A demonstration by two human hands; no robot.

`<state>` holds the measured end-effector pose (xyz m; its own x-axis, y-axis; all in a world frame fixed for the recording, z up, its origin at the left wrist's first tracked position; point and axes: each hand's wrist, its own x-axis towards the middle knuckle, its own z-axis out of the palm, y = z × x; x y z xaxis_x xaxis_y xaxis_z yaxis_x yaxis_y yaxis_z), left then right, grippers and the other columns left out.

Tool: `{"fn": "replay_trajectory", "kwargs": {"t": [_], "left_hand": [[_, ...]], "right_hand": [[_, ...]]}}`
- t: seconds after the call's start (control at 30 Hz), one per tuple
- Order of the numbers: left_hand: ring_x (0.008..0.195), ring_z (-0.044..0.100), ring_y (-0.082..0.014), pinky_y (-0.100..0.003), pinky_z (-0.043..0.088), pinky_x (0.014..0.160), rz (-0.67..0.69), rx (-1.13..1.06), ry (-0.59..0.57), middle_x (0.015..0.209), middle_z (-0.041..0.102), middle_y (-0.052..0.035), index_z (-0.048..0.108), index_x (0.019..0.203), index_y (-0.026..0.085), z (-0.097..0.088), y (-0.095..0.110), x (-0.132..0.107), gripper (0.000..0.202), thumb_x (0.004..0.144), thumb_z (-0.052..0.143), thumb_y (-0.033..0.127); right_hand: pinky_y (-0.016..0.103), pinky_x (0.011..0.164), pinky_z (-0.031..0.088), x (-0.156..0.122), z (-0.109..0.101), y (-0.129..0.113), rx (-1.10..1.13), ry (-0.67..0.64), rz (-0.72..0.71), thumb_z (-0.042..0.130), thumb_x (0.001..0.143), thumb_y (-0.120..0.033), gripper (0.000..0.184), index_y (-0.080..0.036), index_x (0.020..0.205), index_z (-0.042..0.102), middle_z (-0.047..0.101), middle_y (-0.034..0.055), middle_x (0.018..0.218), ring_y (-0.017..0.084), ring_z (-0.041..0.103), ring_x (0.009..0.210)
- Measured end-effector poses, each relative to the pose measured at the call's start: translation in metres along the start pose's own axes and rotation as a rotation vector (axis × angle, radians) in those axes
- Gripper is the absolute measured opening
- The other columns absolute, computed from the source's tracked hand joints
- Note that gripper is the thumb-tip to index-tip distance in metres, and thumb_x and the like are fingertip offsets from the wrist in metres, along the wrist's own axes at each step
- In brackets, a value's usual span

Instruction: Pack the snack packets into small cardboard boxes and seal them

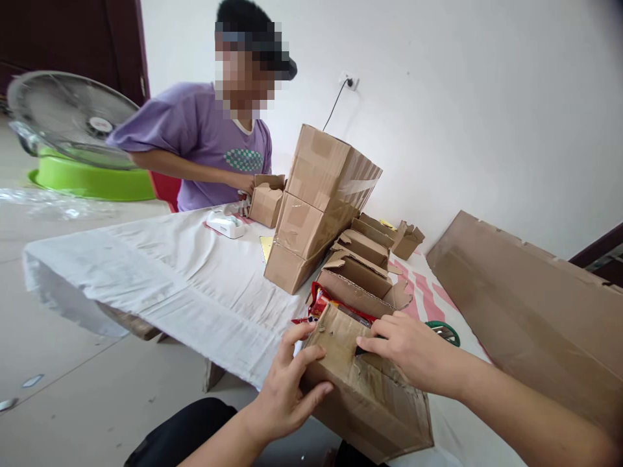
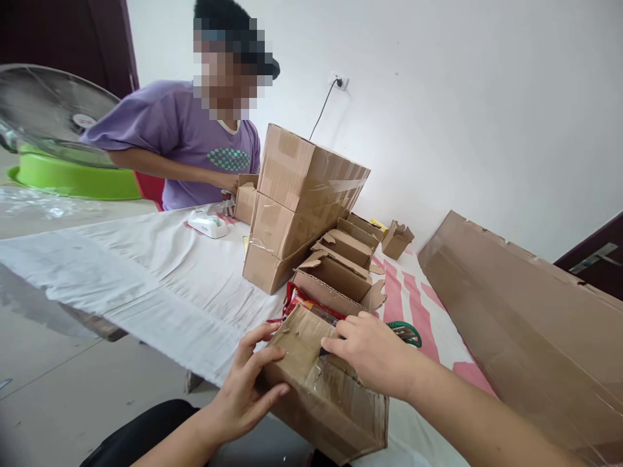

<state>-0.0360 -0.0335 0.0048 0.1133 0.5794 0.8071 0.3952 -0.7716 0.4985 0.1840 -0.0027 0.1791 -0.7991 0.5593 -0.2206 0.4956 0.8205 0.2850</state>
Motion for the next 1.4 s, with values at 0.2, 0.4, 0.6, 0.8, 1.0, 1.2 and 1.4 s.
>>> {"fn": "replay_trajectory", "kwargs": {"t": [0.2, 0.4, 0.6, 0.8, 1.0, 1.2, 1.4], "left_hand": [[0.130, 0.035, -0.0312, -0.049, 0.040, 0.103, 0.008, -0.007, -0.011, 0.138, 0.033, -0.0150, 0.045, 0.118, 0.023, 0.000, -0.001, 0.001, 0.032, 0.088, 0.057, 0.022], [0.127, 0.038, -0.0303, -0.048, 0.042, 0.102, 0.034, 0.008, -0.001, 0.138, 0.034, -0.0147, 0.047, 0.116, 0.022, -0.002, -0.001, 0.003, 0.029, 0.089, 0.058, 0.023], [0.127, 0.040, -0.0297, -0.047, 0.042, 0.103, 0.027, 0.008, 0.012, 0.138, 0.036, -0.0142, 0.049, 0.117, 0.022, -0.002, -0.002, 0.002, 0.032, 0.087, 0.059, 0.020], [0.128, 0.042, -0.0301, -0.048, 0.043, 0.103, 0.027, 0.000, 0.027, 0.134, 0.041, -0.0142, 0.048, 0.124, 0.023, -0.002, -0.003, -0.001, 0.039, 0.087, 0.057, 0.014], [0.128, 0.045, -0.0297, -0.051, 0.042, 0.105, 0.044, 0.002, 0.073, 0.131, 0.048, -0.0140, 0.041, 0.136, 0.023, -0.004, -0.002, -0.001, 0.053, 0.087, 0.055, 0.010], [0.133, 0.041, -0.0306, -0.049, 0.043, 0.104, 0.061, 0.020, 0.027, 0.135, 0.048, -0.0136, 0.047, 0.132, 0.024, -0.005, -0.002, 0.000, 0.047, 0.088, 0.051, 0.009], [0.131, 0.042, -0.0301, -0.049, 0.043, 0.105, 0.046, 0.002, 0.037, 0.133, 0.047, -0.0134, 0.049, 0.128, 0.023, -0.002, -0.001, 0.000, 0.044, 0.086, 0.051, 0.009]], "right_hand": [[0.033, 0.068, 0.032, 0.008, 0.004, -0.009, -0.056, 0.054, -0.001, 0.048, 0.087, -0.010, 0.043, -0.023, 0.127, 0.056, 0.065, 0.0067, 0.098, 0.020, 0.054, 0.084], [0.033, 0.067, 0.033, 0.006, 0.003, -0.011, -0.094, 0.070, -0.037, 0.049, 0.088, -0.010, 0.040, -0.020, 0.126, 0.057, 0.065, 0.0081, 0.096, 0.019, 0.054, 0.080], [0.033, 0.068, 0.037, -0.021, 0.004, -0.008, -0.021, -0.013, -0.033, 0.053, 0.084, -0.009, 0.036, -0.023, 0.115, 0.065, 0.064, 0.0060, 0.086, 0.019, 0.055, 0.077], [0.032, 0.072, 0.047, -0.073, 0.011, 0.003, 0.219, 0.063, 0.131, 0.043, 0.090, -0.008, 0.043, -0.032, 0.120, 0.063, 0.065, 0.0028, 0.090, 0.017, 0.059, 0.080], [0.036, 0.086, 0.055, -0.124, 0.081, 0.035, 0.470, 0.393, 0.637, 0.044, 0.096, -0.035, 0.035, -0.029, 0.129, 0.054, 0.066, 0.0066, 0.116, 0.020, 0.065, 0.102], [0.041, 0.084, 0.057, -0.137, 0.195, 0.016, 0.594, 0.241, 0.593, 0.046, 0.085, -0.016, 0.038, -0.026, 0.119, 0.062, 0.070, 0.0073, 0.106, 0.024, 0.068, 0.095], [0.044, 0.089, 0.055, -0.124, 0.173, 0.032, 0.491, 0.351, 0.597, 0.047, 0.090, -0.024, 0.027, -0.024, 0.109, 0.067, 0.069, 0.0093, 0.108, 0.024, 0.066, 0.101]]}}
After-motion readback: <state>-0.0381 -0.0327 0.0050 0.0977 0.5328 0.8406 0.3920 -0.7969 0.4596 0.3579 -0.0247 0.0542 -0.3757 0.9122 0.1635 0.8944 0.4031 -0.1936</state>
